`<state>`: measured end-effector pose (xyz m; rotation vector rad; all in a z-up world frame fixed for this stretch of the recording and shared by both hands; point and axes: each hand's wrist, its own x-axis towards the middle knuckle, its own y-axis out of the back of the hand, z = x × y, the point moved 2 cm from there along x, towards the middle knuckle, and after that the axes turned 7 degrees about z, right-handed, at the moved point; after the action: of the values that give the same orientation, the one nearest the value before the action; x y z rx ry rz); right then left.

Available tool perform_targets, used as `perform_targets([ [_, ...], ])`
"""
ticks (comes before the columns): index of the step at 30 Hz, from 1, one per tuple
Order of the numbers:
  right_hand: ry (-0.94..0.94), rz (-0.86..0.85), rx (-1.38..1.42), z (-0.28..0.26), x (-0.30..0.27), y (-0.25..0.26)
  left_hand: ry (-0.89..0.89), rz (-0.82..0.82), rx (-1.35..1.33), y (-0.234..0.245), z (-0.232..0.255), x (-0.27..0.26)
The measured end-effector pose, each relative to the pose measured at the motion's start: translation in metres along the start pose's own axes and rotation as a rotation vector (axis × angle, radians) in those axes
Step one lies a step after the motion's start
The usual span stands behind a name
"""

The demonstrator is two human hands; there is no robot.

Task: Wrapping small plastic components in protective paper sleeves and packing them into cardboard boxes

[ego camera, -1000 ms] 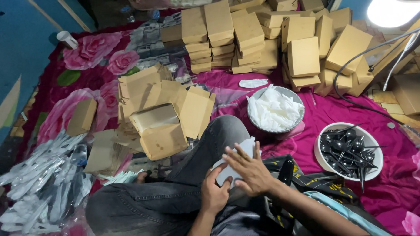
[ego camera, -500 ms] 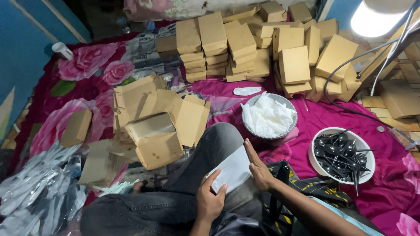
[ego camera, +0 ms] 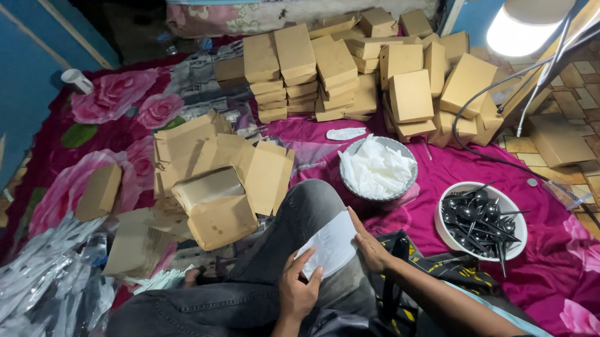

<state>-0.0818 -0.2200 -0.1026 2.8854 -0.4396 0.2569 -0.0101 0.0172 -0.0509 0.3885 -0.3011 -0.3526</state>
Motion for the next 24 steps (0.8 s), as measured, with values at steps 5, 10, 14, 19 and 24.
perform_targets([
  [5,-0.137,-0.007,0.120,0.015,0.001,0.000,-0.030,-0.018,0.011,-0.003,-0.003,-0.002],
  [10,-0.133,-0.041,-0.088,0.040,0.003,0.015,-0.108,-0.050,0.018,-0.010,-0.004,0.004],
  [14,0.029,-0.031,0.044,0.037,-0.002,0.063,-0.182,-0.014,0.105,-0.005,0.013,0.001],
  [19,-0.098,0.444,-0.489,-0.018,-0.019,0.196,-0.207,-0.025,0.114,-0.005,0.016,0.001],
  [24,-0.314,0.706,-0.920,0.009,-0.069,0.285,-0.205,-0.014,0.113,-0.004,0.024,0.004],
])
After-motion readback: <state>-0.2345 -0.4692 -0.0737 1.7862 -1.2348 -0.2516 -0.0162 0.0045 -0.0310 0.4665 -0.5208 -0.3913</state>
